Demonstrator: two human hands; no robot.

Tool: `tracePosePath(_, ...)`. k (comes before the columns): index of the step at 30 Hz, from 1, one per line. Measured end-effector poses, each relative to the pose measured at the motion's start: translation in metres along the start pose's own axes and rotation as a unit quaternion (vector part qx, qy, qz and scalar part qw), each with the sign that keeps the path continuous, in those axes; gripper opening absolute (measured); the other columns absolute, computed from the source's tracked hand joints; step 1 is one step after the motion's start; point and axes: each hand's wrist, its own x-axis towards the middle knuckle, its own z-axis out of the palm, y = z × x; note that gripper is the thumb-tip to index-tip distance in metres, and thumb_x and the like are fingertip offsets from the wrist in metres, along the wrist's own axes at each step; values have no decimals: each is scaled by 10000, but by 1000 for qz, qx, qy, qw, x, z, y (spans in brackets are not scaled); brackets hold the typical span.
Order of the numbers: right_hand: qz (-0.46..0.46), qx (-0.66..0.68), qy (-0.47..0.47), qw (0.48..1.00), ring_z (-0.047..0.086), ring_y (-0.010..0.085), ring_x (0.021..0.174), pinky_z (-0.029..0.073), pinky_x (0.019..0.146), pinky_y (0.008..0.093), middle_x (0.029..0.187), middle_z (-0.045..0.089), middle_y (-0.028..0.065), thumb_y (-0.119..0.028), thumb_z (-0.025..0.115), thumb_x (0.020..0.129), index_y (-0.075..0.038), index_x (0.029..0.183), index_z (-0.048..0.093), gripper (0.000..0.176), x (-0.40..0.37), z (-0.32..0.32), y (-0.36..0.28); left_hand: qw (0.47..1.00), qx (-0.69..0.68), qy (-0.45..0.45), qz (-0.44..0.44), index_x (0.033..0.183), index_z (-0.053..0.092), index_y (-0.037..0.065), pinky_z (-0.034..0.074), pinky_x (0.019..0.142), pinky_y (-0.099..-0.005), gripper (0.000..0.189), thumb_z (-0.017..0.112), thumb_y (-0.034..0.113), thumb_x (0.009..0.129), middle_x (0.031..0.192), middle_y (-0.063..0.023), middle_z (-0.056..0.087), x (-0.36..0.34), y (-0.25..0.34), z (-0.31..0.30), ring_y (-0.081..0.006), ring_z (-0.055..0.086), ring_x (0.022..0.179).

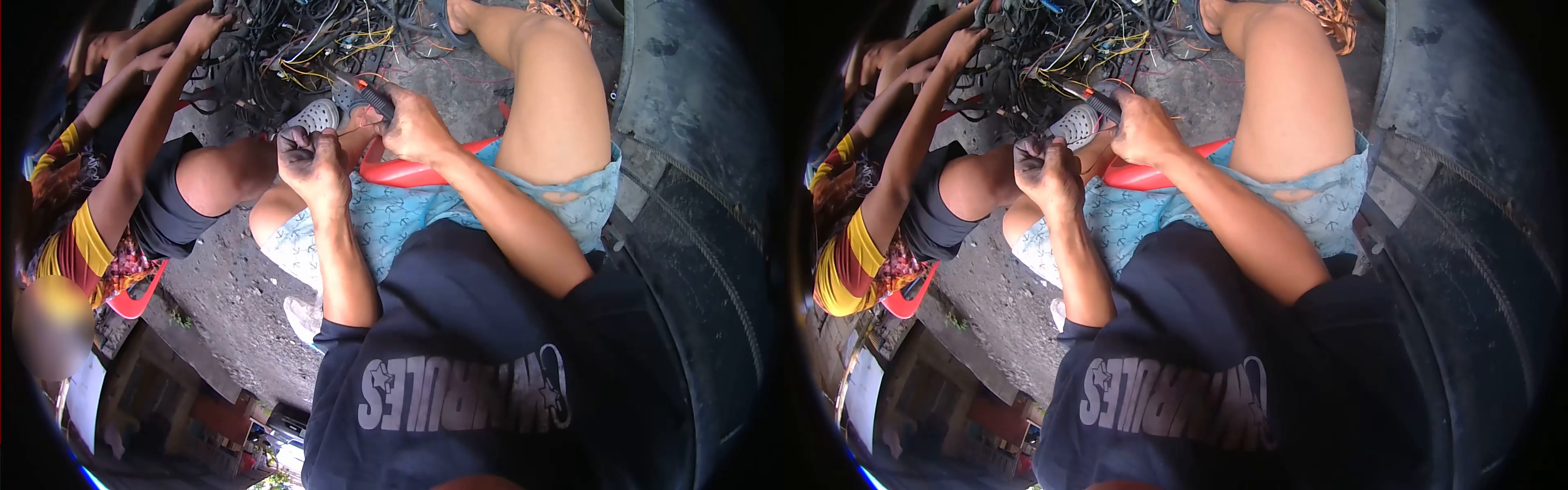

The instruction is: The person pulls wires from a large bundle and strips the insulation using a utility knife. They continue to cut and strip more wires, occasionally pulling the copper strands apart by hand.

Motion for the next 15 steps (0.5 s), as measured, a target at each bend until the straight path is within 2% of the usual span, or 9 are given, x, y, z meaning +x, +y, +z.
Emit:
tracePosePath(3,29,-40,-2,999,582,442,840,470,747,475,826,605,280,-14,566,652,1,940,564,289,-3,-5,-1,999,-27,-2,22,809,355,94,266,319,-202,278,559,-95,784,608,-8,437,2,-5,-1,-26,321,413)
tracePosePath(6,73,-153,-23,985,584,439,846,469,749,488,836,612,270,-20,579,659,-10,977,555,320,-2,-10,-6,999,-16,-3,28,815,365,87,271,321,-206,264,560,-89,786,608,-6,442,2,-6,0,-29,326,414)
tracePosePath(8,59,-121,2,991,604,412,824,481,736,463,828,622,255,-23,583,670,-14,982,556,313,-1,-7,3,1000,-18,1,22,829,382,79,276,328,-204,245,562,-82,788,602,-1,442,1,1,3,-31,329,415)
tracePosePath(10,45,-88,21,995,625,385,802,494,723,438,821,632,241,-27,587,681,-18,986,557,307,-4,-8,2,997,21,-9,-71,881,410,33,270,371,-191,212,554,-86,779,559,13,446,4,10,1,-26,338,419)
tracePosePath(11,42,-20,30,998,641,325,775,503,683,395,783,633,210,-30,591,698,-19,980,556,285,-6,-14,-3,991,76,-37,-106,1031,475,-30,296,367,-195,255,573,-23,795,566,5,497,6,10,-7,-37,385,411)
tracePosePath(12,38,48,38,997,657,265,748,513,643,353,745,634,178,-33,595,714,-20,973,555,262,-7,-18,-8,991,75,-34,-103,1031,475,-30,296,367,-195,255,573,-23,795,566,5,497,10,12,-11,-37,385,411)
tracePosePath(13,35,46,34,998,657,265,748,513,643,353,745,634,178,-33,595,714,-20,973,555,262,-6,-19,-10,967,154,-81,-188,1094,479,-46,338,390,-205,319,579,-2,794,602,-25,536,12,15,-15,-64,443,430)
tracePosePath(14,55,91,17,994,642,213,712,508,608,319,714,617,131,-15,596,720,-20,974,556,257,-5,-21,-10,926,229,-125,-272,1157,484,-62,381,414,-214,387,586,20,793,638,-54,575,12,15,-17,-91,501,449)
tracePosePath(15,76,135,-1,988,627,162,677,504,573,286,682,600,84,2,596,726,-19,974,558,252,-6,-22,-10,912,254,-171,-273,1215,468,-88,489,535,-259,439,539,62,809,833,-146,637,12,10,-18,-179,629,642)
